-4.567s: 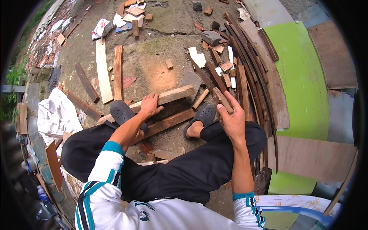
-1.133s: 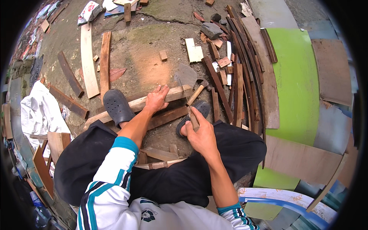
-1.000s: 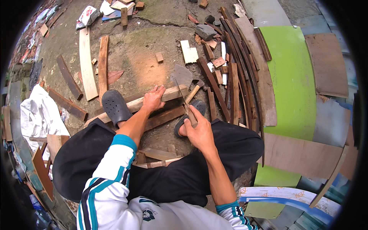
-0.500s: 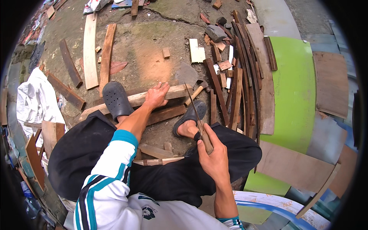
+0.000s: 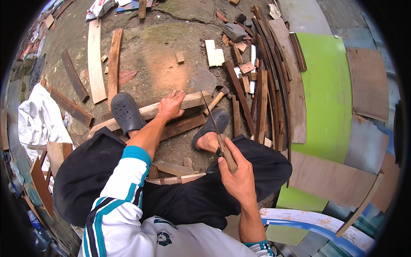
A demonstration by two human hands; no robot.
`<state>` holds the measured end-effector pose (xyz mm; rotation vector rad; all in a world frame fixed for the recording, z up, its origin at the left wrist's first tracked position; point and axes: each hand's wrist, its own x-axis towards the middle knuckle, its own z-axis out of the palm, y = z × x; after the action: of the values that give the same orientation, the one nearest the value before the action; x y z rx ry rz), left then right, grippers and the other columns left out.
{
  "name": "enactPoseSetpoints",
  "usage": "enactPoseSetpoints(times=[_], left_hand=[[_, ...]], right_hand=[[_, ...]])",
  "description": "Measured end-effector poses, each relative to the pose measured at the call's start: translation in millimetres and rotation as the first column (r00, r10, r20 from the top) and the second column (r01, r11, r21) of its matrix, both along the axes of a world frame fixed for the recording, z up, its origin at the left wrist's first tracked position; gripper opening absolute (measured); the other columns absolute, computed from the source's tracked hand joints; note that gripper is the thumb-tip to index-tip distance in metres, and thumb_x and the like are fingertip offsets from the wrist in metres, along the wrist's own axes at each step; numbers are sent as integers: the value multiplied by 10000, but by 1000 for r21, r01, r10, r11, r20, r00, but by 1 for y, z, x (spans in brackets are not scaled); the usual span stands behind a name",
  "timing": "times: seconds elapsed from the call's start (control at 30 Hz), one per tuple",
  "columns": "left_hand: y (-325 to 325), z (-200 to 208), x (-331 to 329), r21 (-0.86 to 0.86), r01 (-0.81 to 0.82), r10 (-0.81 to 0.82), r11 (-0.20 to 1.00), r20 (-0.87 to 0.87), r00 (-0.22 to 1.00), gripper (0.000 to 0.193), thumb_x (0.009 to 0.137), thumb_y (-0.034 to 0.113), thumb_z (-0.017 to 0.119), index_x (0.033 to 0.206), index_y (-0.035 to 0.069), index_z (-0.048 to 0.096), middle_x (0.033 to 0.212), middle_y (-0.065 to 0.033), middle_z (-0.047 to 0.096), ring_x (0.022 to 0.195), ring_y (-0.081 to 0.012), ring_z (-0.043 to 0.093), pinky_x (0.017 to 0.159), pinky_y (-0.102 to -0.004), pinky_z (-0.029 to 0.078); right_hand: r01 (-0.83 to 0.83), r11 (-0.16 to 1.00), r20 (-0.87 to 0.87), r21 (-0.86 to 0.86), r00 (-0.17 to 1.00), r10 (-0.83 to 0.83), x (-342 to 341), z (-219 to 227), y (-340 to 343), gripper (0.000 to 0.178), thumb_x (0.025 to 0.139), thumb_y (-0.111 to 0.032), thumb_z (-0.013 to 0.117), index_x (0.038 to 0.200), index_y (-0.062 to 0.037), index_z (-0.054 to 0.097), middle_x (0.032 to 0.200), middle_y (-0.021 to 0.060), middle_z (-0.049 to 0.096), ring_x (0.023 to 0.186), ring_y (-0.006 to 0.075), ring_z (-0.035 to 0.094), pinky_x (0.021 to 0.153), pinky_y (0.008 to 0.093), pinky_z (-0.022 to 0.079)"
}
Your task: The person sits on the ground and uses a hand saw to cut a small piece of wood placed on a wooden support. The person repeatedly saws through the wood, adjusting the piece as needed.
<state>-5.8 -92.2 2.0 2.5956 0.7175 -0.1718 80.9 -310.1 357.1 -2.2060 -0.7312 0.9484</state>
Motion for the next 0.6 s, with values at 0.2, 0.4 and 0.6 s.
enactPoseSetpoints(times=[0.2,0.4,0.6], left_hand=[[0,3,3,3,-6,6,1000,1,1000,823,741,341,849,1471,160,512,1581,-33,494,1423,-314,506,1025,-466,557],[2,-3,2,21,9,-9,1000,0,1000,825,745,329,840,1479,166,502,1585,-39,488,1420,-324,506,999,-477,572],[0,-2,-1,33,29,-29,999,-22,999,844,749,347,834,1494,159,484,1597,-37,474,1426,-326,501,990,-469,580]], right_hand=[[47,999,20,24,999,-48,-2,1,-5,479,954,-62,642,1419,24,569,1208,250,719,1133,309,718,980,360,523],[-19,1000,35,-7,999,19,22,-56,43,507,943,-85,611,1433,14,531,1195,340,667,1116,481,653,964,476,523],[-69,998,50,-8,996,69,16,-51,37,511,944,-87,599,1439,15,519,1168,366,656,1087,494,651,932,505,527]])
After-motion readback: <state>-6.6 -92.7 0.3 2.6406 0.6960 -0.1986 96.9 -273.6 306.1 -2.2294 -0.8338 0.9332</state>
